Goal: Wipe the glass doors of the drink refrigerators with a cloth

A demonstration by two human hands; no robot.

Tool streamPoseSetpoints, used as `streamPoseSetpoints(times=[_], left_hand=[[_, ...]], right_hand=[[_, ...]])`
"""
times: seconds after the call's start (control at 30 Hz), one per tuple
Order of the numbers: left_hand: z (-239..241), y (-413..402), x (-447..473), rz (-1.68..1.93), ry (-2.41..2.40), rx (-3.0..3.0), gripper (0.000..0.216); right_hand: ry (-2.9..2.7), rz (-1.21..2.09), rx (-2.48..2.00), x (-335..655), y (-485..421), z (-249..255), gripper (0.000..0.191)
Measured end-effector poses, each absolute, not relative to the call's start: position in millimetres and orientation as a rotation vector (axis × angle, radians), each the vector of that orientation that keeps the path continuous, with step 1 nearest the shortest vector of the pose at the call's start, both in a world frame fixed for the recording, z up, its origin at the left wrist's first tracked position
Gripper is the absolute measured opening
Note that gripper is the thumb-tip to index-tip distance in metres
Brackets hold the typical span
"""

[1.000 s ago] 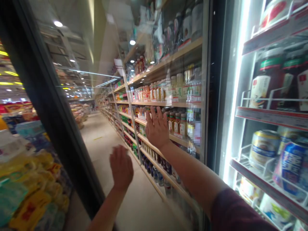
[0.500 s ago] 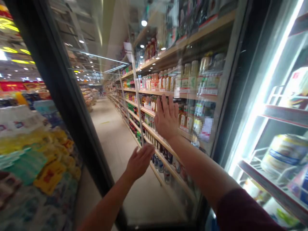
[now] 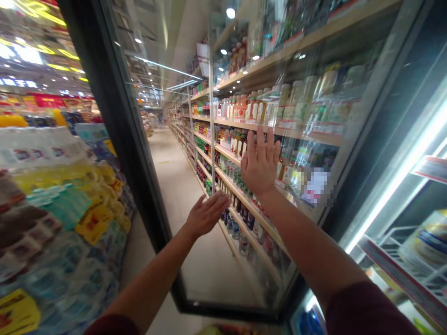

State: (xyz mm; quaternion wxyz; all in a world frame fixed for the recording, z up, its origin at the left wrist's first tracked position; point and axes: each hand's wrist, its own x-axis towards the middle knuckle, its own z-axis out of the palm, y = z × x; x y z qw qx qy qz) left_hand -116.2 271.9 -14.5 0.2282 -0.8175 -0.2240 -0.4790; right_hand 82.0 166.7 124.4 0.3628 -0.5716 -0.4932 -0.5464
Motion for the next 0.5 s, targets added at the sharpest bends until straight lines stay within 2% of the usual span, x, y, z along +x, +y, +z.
streamPoseSetpoints(times=[0.07,0.17,0.23,0.4,0.5], left_hand=[[-5,285,-132,-1.366,-0.663,-2.198,0.044],[18,298,-146,-1.595,-0.900,-1.992,0.057],[19,293,-137,-1.625,-0.933,-1.966,0.060],[-1,273,-112,-1.174,-0.423,-2.300,0.043],[23,290,-134,-1.242,-0.495,-2.256,0.043]], right_hand=[[-1.274,-1.405,-1.474,82,166,124,0.060],[-1.263,-1.414,-1.479,82,167,124,0.060],[-1.257,-1.417,-1.479,82,168,123,0.060],[-1.250,-1.435,-1.454,83,169,123,0.059],[-1.263,-1.415,-1.441,84,169,123,0.061]])
